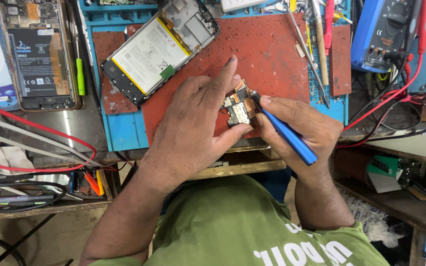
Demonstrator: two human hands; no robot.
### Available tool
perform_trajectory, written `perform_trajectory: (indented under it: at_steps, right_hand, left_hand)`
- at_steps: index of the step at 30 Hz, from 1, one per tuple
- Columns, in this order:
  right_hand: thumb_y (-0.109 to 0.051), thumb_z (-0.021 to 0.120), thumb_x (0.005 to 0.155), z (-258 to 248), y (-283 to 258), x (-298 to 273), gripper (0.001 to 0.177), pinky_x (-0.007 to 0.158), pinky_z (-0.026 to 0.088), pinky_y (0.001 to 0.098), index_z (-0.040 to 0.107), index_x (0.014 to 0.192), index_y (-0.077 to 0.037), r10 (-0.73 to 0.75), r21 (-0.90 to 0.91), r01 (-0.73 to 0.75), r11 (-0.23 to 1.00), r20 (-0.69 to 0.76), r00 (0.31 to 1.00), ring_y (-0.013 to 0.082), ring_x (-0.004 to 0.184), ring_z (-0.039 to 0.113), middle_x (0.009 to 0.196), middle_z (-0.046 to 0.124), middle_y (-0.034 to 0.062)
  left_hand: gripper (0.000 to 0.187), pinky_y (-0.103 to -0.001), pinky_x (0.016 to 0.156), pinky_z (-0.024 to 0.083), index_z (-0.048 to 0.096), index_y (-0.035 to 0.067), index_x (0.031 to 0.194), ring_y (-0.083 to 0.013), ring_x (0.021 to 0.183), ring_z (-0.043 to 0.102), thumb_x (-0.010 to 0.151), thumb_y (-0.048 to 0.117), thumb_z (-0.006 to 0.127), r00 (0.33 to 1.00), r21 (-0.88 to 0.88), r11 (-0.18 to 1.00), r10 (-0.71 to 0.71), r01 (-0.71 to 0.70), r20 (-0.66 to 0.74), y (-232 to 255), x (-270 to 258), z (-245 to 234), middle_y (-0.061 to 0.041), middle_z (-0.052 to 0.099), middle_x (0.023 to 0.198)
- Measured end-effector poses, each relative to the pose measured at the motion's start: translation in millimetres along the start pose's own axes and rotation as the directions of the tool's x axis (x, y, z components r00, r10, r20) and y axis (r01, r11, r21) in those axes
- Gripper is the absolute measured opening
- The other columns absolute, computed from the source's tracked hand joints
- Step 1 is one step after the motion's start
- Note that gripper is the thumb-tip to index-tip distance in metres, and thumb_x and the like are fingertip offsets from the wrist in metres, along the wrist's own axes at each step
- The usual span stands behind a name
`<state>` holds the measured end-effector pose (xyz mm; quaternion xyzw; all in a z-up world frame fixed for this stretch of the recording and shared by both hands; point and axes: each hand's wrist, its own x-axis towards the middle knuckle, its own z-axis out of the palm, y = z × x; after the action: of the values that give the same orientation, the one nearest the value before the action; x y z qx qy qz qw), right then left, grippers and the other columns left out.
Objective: The person disassembles a smartphone, removes the motherboard, and uses a blue pen-like tool to scrape and clean specific areas on the circuit board. They then use a metal tool to further scrape the board and finally connect multimeter probes to test the circuit.
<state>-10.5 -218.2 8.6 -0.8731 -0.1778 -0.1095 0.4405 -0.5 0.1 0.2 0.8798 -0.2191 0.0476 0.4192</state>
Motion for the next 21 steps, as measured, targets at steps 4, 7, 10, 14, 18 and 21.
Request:
perform_trajectory:
  at_steps: [4,7,10,14,18,21]
  right_hand:
    - [0.0,0.082,0.093,0.0,0.9,0.3,0.027,0.088,0.062,0.0281,0.075,0.118,0.0,0.011,0.019,-0.011,1.0,0.004,1.0,0.0209,0.098,0.078,0.114,0.077,0.0157]
    - [0.0,0.082,0.093,0.1,1.9,-1.1,0.026,0.089,0.061,0.0277,0.075,0.118,0.001,0.011,0.029,-0.011,1.0,0.004,1.0,0.0212,0.098,0.078,0.115,0.077,0.0158]
    - [0.0,0.081,0.096,2.6,4.0,-5.5,0.025,0.089,0.061,0.0266,0.073,0.12,0.001,-0.032,0.014,0.033,0.999,-0.057,0.998,0.0207,0.1,0.078,0.116,0.076,0.0168]
    - [-0.005,0.078,0.1,2.0,11.5,-19.9,0.023,0.079,0.059,0.0251,0.07,0.12,0.003,0.046,0.126,-0.031,0.991,-0.115,0.992,0.0183,0.088,0.075,0.102,0.076,0.0165]
    - [-0.025,0.072,0.107,7.7,28.7,-32.7,0.031,0.07,0.059,0.0253,0.068,0.12,0.003,0.091,0.423,0.002,0.906,-0.199,0.976,0.0155,0.076,0.073,0.09,0.074,0.015]
    - [-0.037,0.072,0.105,7.3,38.1,-44.2,0.042,0.06,0.056,0.024,0.068,0.119,0.002,0.096,0.528,0.046,0.848,-0.238,0.967,0.0142,0.068,0.07,0.084,0.071,0.0146]
  left_hand:
    - [0.104,-0.043,0.115,0.042,0.022,0.005,0.161,-0.0294,0.127,0.054,0.085,0.032,0.087,1.0,0.0,1.0,0.0,0.0,-0.002,-0.2,0.3,0.2,-0.005,0.065,0.139]
    - [0.104,-0.043,0.115,0.042,0.022,0.005,0.161,-0.0296,0.126,0.054,0.085,0.033,0.088,1.0,0.001,1.0,0.0,0.0,0.006,-1.2,0.2,0.7,-0.006,0.065,0.139]
    - [0.105,-0.043,0.114,0.043,0.022,0.006,0.162,-0.0299,0.126,0.054,0.085,0.034,0.088,1.0,0.013,1.0,-0.006,0.006,-0.004,-0.3,0.3,1.3,-0.005,0.066,0.138]
    - [0.109,-0.044,0.114,0.044,0.022,0.007,0.162,-0.0303,0.127,0.054,0.083,0.041,0.089,0.999,0.021,0.999,-0.047,0.048,-0.012,4.9,0.9,1.5,-0.008,0.062,0.141]
    - [0.115,-0.046,0.111,0.044,0.022,0.005,0.159,-0.0344,0.127,0.051,0.076,0.047,0.091,0.998,0.035,0.999,-0.03,0.032,-0.051,11.5,4.1,-4.4,-0.016,0.053,0.143]
    - [0.106,-0.047,0.11,0.043,0.029,0.004,0.154,-0.037,0.129,0.05,0.076,0.043,0.09,0.992,-0.037,0.996,0.075,-0.079,-0.101,15.7,1.5,-13.6,-0.019,0.052,0.142]
